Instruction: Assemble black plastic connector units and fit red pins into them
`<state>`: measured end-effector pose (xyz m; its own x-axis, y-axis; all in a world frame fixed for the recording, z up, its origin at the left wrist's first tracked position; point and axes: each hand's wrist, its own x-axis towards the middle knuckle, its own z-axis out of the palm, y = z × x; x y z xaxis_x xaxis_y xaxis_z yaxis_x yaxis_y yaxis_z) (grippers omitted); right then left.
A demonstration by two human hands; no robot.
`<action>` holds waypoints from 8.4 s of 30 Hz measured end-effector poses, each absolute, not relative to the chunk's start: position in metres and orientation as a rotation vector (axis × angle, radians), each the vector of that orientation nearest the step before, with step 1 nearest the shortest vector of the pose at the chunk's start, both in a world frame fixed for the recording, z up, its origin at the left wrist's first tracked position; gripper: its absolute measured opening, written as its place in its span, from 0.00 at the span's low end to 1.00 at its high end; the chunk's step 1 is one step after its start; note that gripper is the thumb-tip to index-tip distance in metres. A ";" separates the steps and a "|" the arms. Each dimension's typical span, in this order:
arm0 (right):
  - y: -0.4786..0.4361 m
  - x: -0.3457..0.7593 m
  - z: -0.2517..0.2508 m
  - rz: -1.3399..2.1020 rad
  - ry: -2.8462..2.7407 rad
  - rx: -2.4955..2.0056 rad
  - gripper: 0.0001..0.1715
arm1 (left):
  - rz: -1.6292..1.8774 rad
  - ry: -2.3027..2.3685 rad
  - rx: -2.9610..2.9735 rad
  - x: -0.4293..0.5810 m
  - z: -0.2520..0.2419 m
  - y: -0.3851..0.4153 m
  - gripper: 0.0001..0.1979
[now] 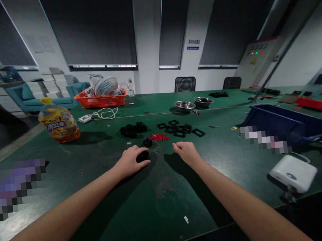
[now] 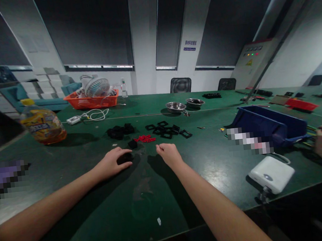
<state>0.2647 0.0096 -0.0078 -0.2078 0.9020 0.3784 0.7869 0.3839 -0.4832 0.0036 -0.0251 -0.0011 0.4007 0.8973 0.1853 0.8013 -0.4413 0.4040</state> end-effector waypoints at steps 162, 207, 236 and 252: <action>-0.004 0.268 0.004 0.238 -2.409 -1.342 0.20 | 0.646 1.228 2.288 0.020 0.005 -0.045 0.16; 0.001 0.256 -0.004 0.427 -2.269 -1.329 0.16 | 0.780 1.245 2.230 0.025 -0.012 -0.042 0.27; 0.000 0.253 -0.003 0.427 -2.201 -1.361 0.16 | 0.731 1.280 2.256 0.025 -0.008 -0.043 0.28; -0.010 0.246 0.006 0.571 -2.020 -1.283 0.20 | 0.859 1.270 2.283 0.022 -0.004 -0.043 0.26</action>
<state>0.2457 -0.0102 0.0062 -0.2934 0.9071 0.3019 0.6146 0.4209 -0.6672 0.0222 -0.0435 -0.0041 0.4019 0.8570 0.3227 0.6188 -0.5139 0.5941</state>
